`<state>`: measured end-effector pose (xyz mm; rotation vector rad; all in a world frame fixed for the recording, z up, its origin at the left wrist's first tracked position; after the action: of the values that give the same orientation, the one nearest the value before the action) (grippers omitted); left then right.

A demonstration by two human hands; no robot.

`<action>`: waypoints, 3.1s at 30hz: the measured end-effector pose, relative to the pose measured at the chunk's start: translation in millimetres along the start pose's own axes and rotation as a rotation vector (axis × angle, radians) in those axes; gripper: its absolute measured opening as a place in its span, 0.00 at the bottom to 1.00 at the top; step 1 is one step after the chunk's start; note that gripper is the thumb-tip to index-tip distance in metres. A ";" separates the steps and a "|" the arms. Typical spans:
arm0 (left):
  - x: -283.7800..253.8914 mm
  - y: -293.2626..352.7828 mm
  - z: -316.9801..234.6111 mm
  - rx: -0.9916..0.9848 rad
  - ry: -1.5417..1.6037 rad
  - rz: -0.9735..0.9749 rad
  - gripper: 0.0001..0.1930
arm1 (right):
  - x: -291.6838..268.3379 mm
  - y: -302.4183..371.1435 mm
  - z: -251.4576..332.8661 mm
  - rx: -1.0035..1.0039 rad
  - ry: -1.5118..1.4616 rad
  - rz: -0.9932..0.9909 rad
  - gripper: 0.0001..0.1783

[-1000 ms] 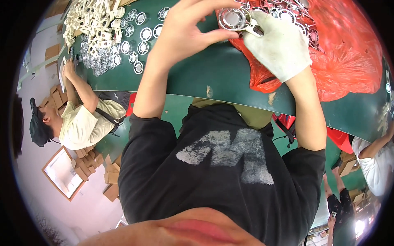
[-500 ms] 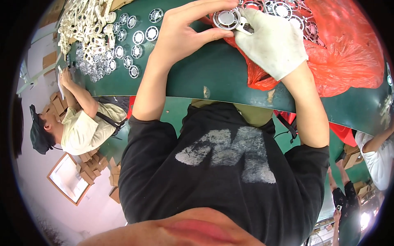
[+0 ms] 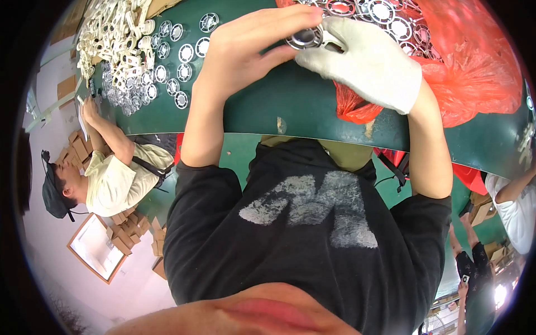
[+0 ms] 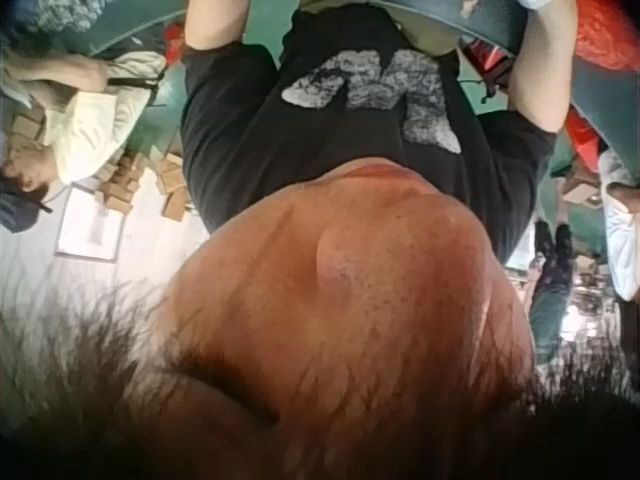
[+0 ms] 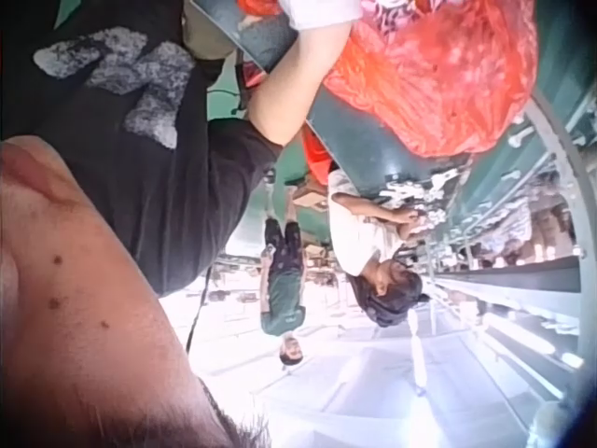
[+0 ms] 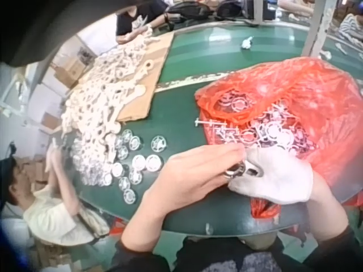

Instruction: The person assembles small circular components, metal rings, and plastic housings by hand at a workbench.

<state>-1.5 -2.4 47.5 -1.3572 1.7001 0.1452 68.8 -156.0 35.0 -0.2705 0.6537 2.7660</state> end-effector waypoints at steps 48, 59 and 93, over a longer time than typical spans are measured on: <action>-149.5 141.9 164.8 -0.988 -0.856 -0.272 0.14 | 8.1 -3.9 -3.8 -0.190 0.463 -0.327 0.18; -165.0 137.6 158.3 -0.909 -0.637 -0.318 0.10 | 9.0 -4.5 -2.6 -0.201 0.517 -0.299 0.18; -237.9 184.1 175.8 -1.128 0.527 -0.244 0.22 | 8.0 -8.0 -6.0 -0.255 0.480 -0.263 0.14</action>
<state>-59.9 340.9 36.7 -2.5923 1.9127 0.7399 64.5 -150.1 24.5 -1.0186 0.3294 2.5322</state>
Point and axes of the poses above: each hand's wrist, its own y-axis away from the middle knuckle, its own x-axis out of the palm, z = x × y, the point moved 5 cm from there along -y, towards the middle knuckle, and after that the axes turned 14 degrees about z, right-handed, at the moved point
